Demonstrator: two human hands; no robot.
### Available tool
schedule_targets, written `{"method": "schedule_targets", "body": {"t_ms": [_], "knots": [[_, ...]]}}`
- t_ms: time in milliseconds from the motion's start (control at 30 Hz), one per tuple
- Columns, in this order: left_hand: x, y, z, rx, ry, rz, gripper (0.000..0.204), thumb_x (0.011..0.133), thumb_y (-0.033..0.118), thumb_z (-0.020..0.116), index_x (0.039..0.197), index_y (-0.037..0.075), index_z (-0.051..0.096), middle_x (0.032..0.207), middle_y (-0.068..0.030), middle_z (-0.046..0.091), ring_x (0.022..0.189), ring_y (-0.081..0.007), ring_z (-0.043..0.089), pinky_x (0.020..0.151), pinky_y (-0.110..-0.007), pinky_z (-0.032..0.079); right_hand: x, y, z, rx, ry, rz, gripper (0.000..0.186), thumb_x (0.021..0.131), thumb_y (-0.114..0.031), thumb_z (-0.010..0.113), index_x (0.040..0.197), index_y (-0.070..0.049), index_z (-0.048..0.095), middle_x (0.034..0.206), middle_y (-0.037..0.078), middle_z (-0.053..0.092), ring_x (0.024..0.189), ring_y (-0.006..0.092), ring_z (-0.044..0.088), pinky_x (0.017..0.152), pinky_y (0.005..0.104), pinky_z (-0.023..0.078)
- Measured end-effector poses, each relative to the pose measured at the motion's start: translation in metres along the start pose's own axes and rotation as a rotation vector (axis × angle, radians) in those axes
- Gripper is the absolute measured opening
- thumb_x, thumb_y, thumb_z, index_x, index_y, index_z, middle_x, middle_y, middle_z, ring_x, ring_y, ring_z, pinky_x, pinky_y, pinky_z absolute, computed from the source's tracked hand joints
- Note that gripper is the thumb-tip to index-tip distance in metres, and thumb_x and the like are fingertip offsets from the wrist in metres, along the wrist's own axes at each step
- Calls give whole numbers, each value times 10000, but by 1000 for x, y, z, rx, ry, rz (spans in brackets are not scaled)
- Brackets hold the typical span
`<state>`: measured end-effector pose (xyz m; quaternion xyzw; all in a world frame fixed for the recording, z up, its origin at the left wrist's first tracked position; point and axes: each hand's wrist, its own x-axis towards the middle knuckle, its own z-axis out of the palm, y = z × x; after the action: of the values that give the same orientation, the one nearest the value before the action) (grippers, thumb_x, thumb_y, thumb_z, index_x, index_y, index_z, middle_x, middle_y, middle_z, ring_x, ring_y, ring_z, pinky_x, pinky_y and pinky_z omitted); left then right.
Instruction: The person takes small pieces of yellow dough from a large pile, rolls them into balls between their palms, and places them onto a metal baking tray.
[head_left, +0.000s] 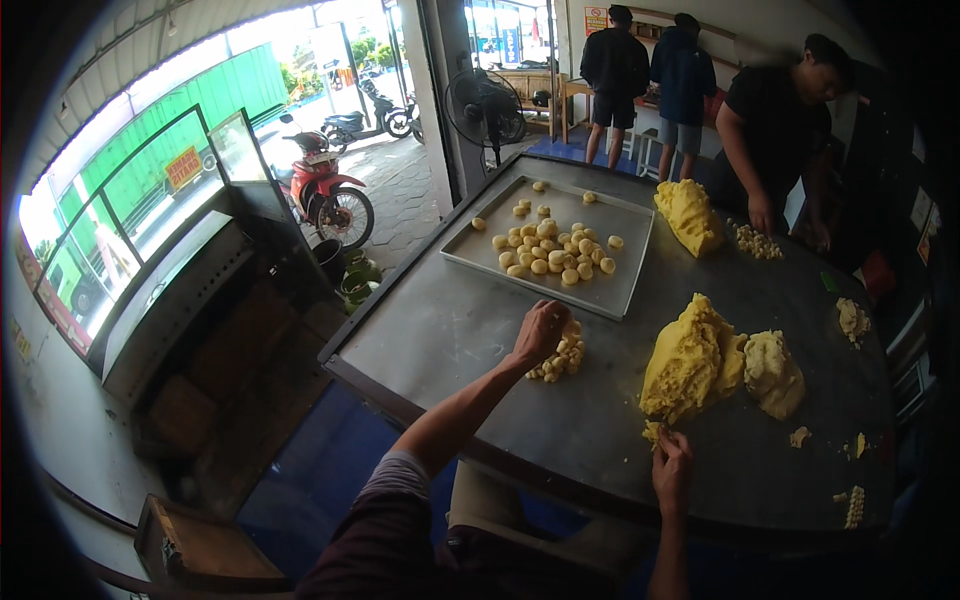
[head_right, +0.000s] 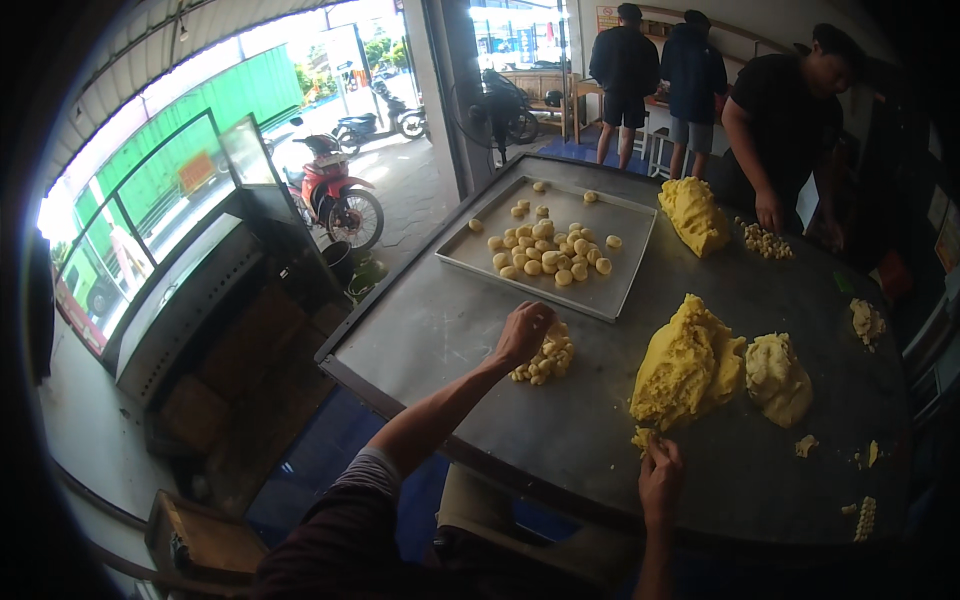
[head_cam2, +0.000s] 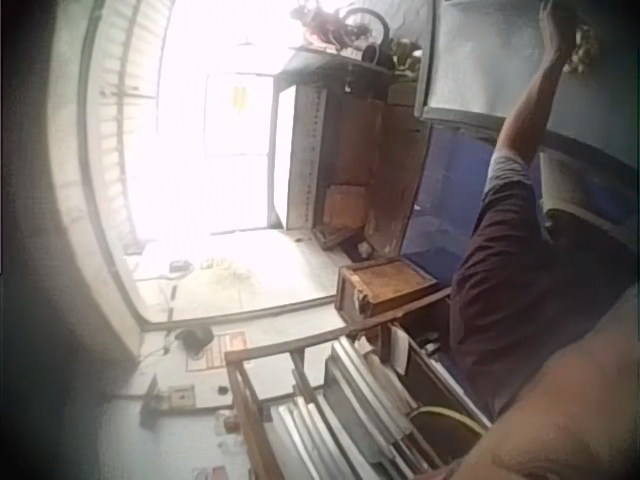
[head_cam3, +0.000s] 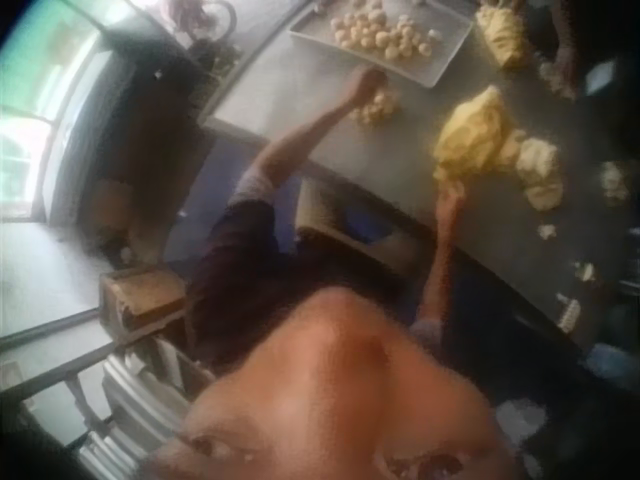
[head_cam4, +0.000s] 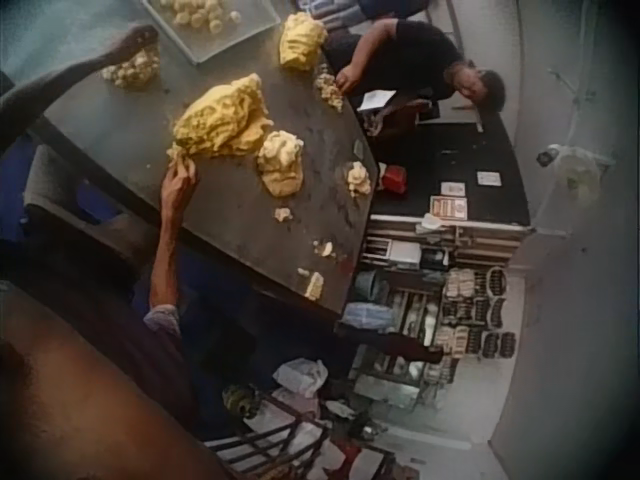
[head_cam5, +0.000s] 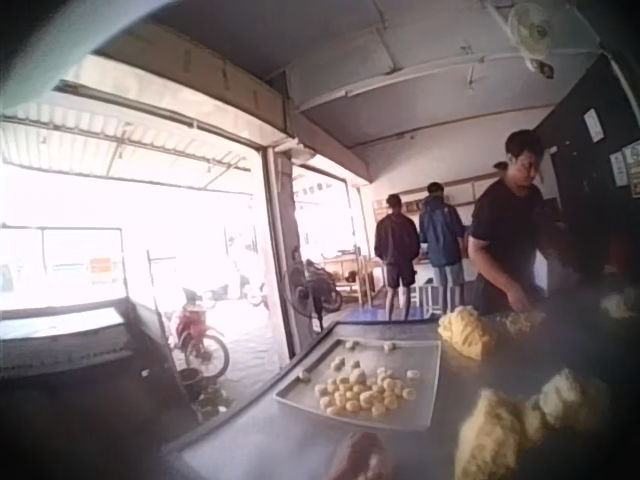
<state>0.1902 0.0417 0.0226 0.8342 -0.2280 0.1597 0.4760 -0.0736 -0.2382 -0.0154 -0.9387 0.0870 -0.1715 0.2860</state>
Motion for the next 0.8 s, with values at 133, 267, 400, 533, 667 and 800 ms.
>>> {"method": "schedule_targets", "body": {"t_ms": [133,267,400,533,667,800], "knots": [[3,-11,8,-306,76,-284,276,1046,288,554,1161,39,584,948,-117,657,838,-259,672,759,-374,562,2,-4,5,46,10,37,386,932,-35,659,1318,-38,672,1212,186,614,1142,363,578,964,429,499],[24,-5,-5,-984,224,-623,300,1066,370,520,1164,91,572,975,-38,602,852,-168,610,710,-381,575,-4,-4,-2,35,14,45,401,938,-23,637,1337,-51,659,1225,182,612,1154,368,574,994,432,487],[7,-25,-31,-786,70,-745,363,1058,407,541,1105,50,583,1019,-78,617,906,-195,660,705,-371,590,-9,-2,4,44,13,25,422,933,12,618,1350,-44,642,1282,183,598,1193,371,571,1002,429,489],[-29,-63,-51,-935,-75,-830,358,990,279,692,1154,-31,623,1054,-101,643,974,-213,677,828,-350,585,-1,-4,2,180,44,85,425,918,46,633,1336,-23,645,1229,190,637,1058,366,647,925,416,536],[-46,-77,-60,-810,-132,-701,443,950,206,734,1263,-81,609,1109,-142,683,1003,-204,683,869,-313,572,5,-2,11,245,196,35,350,891,21,682,1240,-5,703,1118,186,696,924,356,684,853,419,553],[-45,-63,-69,-212,-251,-680,491,903,119,734,1331,-80,600,1145,-186,720,1003,-200,698,864,-307,562,10,-1,5,46,171,-80,292,830,-23,740,1121,-27,763,1005,173,712,940,352,673,831,417,548]]}}
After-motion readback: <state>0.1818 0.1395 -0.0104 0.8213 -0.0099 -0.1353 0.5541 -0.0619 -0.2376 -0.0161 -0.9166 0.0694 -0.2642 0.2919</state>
